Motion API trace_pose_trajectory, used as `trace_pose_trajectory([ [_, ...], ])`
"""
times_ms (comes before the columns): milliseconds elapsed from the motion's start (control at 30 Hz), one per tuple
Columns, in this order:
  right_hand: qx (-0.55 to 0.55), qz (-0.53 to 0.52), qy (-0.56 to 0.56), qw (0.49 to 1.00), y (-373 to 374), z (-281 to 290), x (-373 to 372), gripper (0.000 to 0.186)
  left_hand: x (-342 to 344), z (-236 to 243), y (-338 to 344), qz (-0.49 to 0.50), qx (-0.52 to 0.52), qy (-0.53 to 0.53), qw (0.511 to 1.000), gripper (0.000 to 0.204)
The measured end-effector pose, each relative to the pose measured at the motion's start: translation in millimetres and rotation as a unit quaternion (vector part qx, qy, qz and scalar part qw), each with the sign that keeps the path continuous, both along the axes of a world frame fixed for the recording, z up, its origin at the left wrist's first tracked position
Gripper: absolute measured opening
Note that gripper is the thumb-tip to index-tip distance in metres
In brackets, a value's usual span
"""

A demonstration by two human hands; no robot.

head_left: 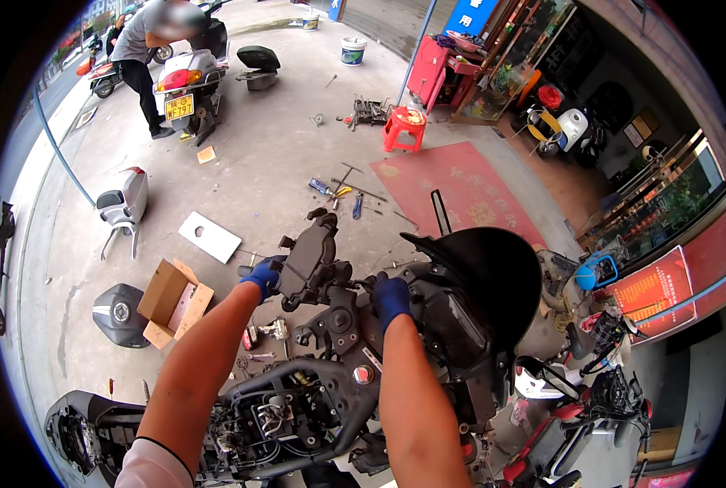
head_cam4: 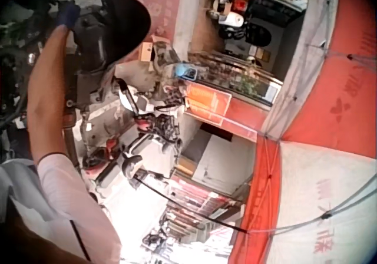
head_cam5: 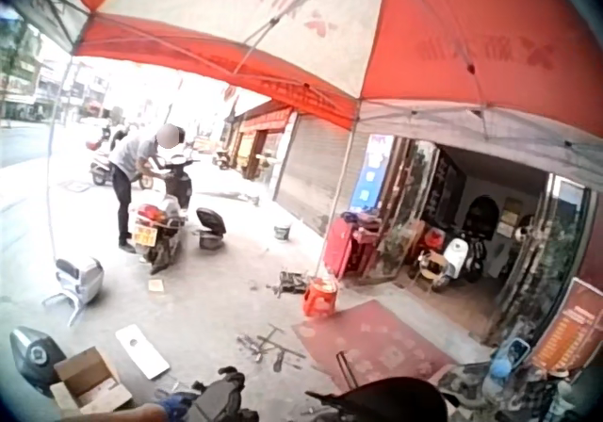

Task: The person disassembles a motorcycle, removing the engine and various body panels. They use a screwdriver to loosen bolts and detach components, placing parts on the ground. The person then reassembles sections of the frame and engine, securing them with tools.

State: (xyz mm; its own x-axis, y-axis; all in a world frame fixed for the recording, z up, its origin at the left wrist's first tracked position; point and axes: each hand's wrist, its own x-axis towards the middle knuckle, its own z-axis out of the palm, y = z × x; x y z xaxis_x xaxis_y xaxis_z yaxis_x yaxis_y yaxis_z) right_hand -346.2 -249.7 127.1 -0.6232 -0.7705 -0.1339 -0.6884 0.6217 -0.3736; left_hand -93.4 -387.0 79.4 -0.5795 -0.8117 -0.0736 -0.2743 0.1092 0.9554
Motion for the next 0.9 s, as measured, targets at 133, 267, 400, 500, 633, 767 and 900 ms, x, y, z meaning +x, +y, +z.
trace_pose_trajectory([
  [133,-0.043,-0.074,-0.296,0.951,3.9,12.0,1.9,0.055,-9.0,-42.9,-29.0,-0.055,0.124,-0.051,0.989,0.036],
  [267,-0.036,-0.025,-0.211,0.976,5.6,5.0,-3.8,0.06,-26.7,-4.7,-24.1,-0.151,-0.17,-0.132,0.965,0.027],
  [400,-0.04,-0.08,-0.398,0.913,-5.3,4.0,14.1,0.047,22.0,-95.6,-66.5,-0.053,-0.171,-0.081,0.98,0.036],
  [500,-0.105,-0.156,-0.352,0.917,18.2,-2.6,-7.5,0.038,-25.9,-35.2,-25.2,-0.048,-0.248,-0.134,0.958,0.038],
  [633,-0.093,-0.116,-0.298,0.943,18.1,8.7,3.7,0.047,-23.3,-18.5,-25.3,-0.022,-0.19,-0.198,0.961,0.04],
  [767,-0.073,-0.091,-0.267,0.957,18.3,6.2,2.5,0.046,-22.4,-1.0,-14.4,-0.014,-0.147,-0.226,0.963,0.044],
  [900,-0.084,0.074,-0.1,0.989,24.1,-6.6,-4.7,0.045,-22.9,-6.9,-17.1,-0.003,-0.167,-0.228,0.959,0.041],
])
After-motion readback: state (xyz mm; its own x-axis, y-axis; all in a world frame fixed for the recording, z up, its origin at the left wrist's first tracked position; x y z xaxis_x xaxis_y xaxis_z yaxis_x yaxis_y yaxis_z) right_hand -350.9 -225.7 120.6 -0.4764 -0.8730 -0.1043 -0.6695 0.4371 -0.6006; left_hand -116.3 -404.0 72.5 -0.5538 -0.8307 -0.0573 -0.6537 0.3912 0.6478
